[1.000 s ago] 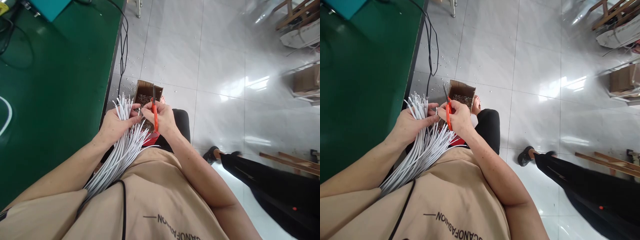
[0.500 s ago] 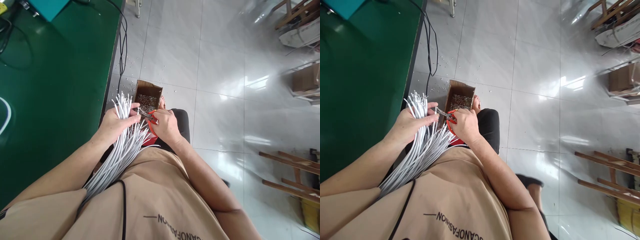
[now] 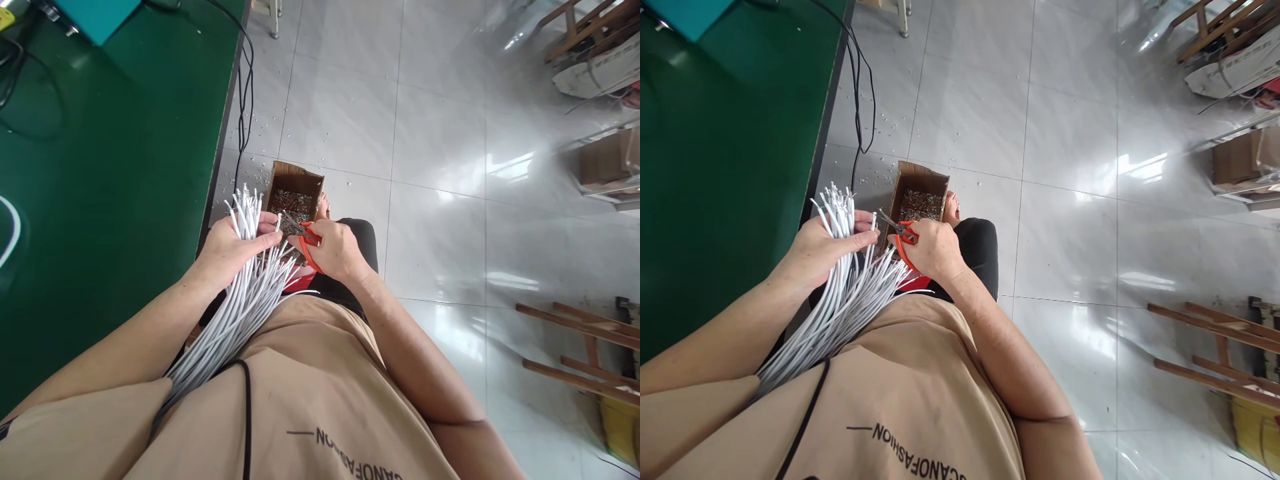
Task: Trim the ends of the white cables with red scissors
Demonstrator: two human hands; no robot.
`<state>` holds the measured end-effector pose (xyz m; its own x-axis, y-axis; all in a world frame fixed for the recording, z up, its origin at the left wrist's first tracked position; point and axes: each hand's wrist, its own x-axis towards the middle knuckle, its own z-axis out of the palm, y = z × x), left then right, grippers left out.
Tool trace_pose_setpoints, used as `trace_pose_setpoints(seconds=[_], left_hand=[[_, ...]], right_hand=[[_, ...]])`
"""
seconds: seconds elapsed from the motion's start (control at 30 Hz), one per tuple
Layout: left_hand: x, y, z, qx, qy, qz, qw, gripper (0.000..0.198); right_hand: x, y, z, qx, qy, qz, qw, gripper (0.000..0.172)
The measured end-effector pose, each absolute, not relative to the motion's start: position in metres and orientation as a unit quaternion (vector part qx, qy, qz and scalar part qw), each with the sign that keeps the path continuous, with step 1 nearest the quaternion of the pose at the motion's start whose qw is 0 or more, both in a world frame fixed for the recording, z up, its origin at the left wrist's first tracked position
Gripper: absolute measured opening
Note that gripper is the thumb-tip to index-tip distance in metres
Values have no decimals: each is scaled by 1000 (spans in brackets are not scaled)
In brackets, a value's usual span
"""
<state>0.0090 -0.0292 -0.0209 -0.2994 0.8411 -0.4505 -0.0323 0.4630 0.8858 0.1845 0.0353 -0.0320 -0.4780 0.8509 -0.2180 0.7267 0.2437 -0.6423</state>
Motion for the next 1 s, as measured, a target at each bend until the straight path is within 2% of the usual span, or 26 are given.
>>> trace_pose_setpoints(seconds=[0.17, 0.43, 1.0], left_hand=[[8, -29, -21, 286, 692, 405, 525, 34], [7, -29, -22, 303, 675, 409, 534, 27], [11, -29, -15, 297, 656, 415, 556, 25]], right_hand=[[181, 36, -24, -490, -797, 351, 33, 45], [178, 36, -10, -478, -831, 283, -32, 43], [177, 22, -26, -485, -841, 241, 23, 35]])
